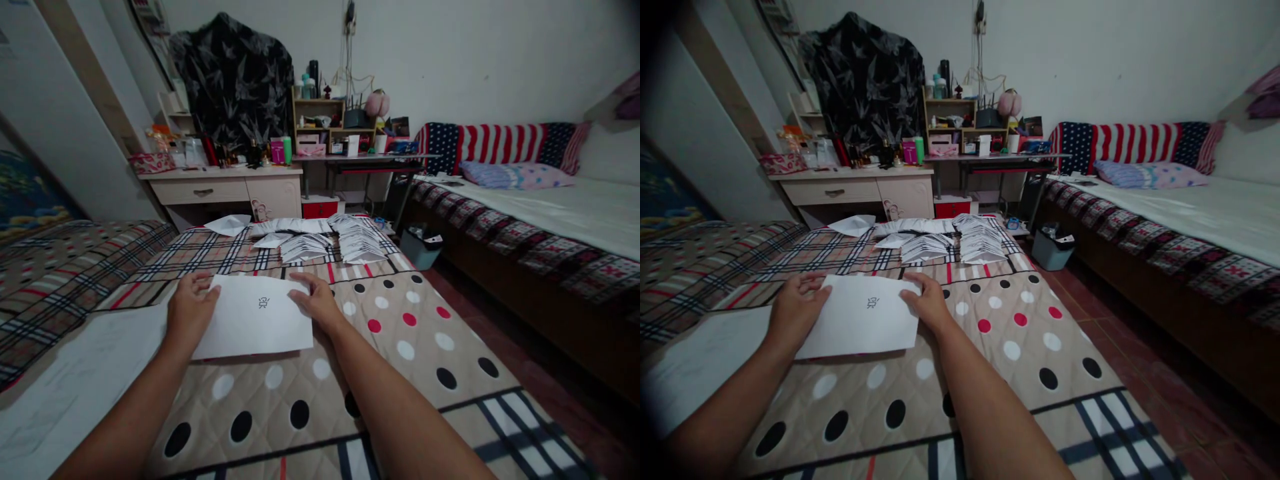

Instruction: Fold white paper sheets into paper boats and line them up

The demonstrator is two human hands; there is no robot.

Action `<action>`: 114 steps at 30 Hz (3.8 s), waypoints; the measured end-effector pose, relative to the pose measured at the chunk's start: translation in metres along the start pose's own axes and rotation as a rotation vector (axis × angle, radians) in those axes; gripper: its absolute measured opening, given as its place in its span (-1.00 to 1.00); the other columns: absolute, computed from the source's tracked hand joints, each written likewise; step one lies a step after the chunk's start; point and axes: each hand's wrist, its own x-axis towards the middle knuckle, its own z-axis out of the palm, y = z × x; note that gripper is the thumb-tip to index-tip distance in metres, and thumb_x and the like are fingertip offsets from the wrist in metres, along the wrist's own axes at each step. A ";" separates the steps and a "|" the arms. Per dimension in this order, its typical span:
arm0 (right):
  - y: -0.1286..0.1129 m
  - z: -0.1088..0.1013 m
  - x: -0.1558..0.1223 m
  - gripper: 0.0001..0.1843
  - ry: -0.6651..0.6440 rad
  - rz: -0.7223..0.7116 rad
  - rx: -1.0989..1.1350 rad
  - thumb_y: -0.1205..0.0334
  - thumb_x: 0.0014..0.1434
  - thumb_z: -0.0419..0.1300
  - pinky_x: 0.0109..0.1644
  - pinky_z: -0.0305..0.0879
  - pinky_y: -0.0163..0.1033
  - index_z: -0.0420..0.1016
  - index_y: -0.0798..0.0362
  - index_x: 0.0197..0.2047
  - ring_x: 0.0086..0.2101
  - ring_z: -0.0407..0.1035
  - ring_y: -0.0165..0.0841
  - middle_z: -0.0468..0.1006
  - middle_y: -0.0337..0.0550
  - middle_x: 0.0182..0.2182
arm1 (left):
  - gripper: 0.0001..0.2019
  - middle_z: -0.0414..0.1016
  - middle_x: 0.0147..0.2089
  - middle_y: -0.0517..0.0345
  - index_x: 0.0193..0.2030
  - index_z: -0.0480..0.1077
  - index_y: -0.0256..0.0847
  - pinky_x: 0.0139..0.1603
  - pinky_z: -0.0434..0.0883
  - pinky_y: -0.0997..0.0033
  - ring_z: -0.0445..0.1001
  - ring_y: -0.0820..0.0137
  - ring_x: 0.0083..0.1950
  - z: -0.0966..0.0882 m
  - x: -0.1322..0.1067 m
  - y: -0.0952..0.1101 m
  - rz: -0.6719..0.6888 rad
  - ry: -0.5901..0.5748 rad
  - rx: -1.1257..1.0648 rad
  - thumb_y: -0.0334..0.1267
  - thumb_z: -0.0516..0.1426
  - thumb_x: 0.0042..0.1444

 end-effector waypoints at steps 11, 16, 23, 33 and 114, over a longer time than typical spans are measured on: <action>0.002 -0.008 0.010 -0.81 0.122 0.045 -0.164 0.38 -0.10 0.25 0.07 0.28 -0.06 0.61 0.01 -0.36 -0.19 0.46 -0.21 0.64 -0.16 -0.31 | -0.33 0.25 0.36 0.01 0.32 0.23 0.01 0.32 0.27 -0.04 0.26 0.09 0.33 0.022 -0.071 0.020 0.773 -0.646 0.295 -0.01 0.23 0.06; 0.005 -0.012 0.014 -0.87 0.145 0.084 -0.131 0.27 -0.11 0.32 -0.06 0.34 -0.07 0.61 0.04 -0.39 -0.27 0.45 -0.20 0.61 -0.14 -0.40 | -0.47 0.33 0.31 0.02 0.24 0.35 -0.02 0.32 0.29 -0.01 0.30 0.12 0.31 0.026 -0.078 0.019 0.801 -0.630 0.308 -0.29 0.14 0.09; -0.006 -0.019 0.014 -0.35 0.163 0.186 0.271 -0.32 0.10 0.12 -0.40 0.38 -0.26 0.38 -0.05 0.09 -0.34 0.50 -0.32 0.56 -0.04 -0.07 | -0.74 0.64 -0.18 0.19 -0.15 0.57 0.00 -0.05 0.54 0.24 0.60 0.23 -0.16 -0.004 -0.059 0.041 0.415 -0.202 -0.096 -0.32 0.13 0.05; -0.018 0.007 -0.004 -0.53 -0.302 0.222 0.395 0.06 -0.14 0.44 -0.35 0.38 -0.28 0.55 0.06 -0.15 -0.45 0.45 -0.38 0.62 -0.16 -0.35 | -0.45 0.64 -0.26 0.06 -0.06 0.44 -0.26 -0.35 0.54 0.41 0.60 0.31 -0.35 -0.004 -0.053 0.037 -0.526 -0.349 -0.823 -0.29 0.40 -0.29; -0.022 0.020 -0.010 -0.64 -0.149 0.111 -0.883 0.19 0.05 0.21 -0.49 -0.13 -0.27 0.23 0.02 -0.70 -0.62 0.12 -0.43 0.27 -0.28 -0.72 | -0.73 0.62 -0.36 0.03 -0.35 0.50 -0.26 -0.40 0.40 0.42 0.56 0.29 -0.35 -0.013 -0.053 -0.013 -0.125 -0.444 -0.289 -0.08 0.28 -0.07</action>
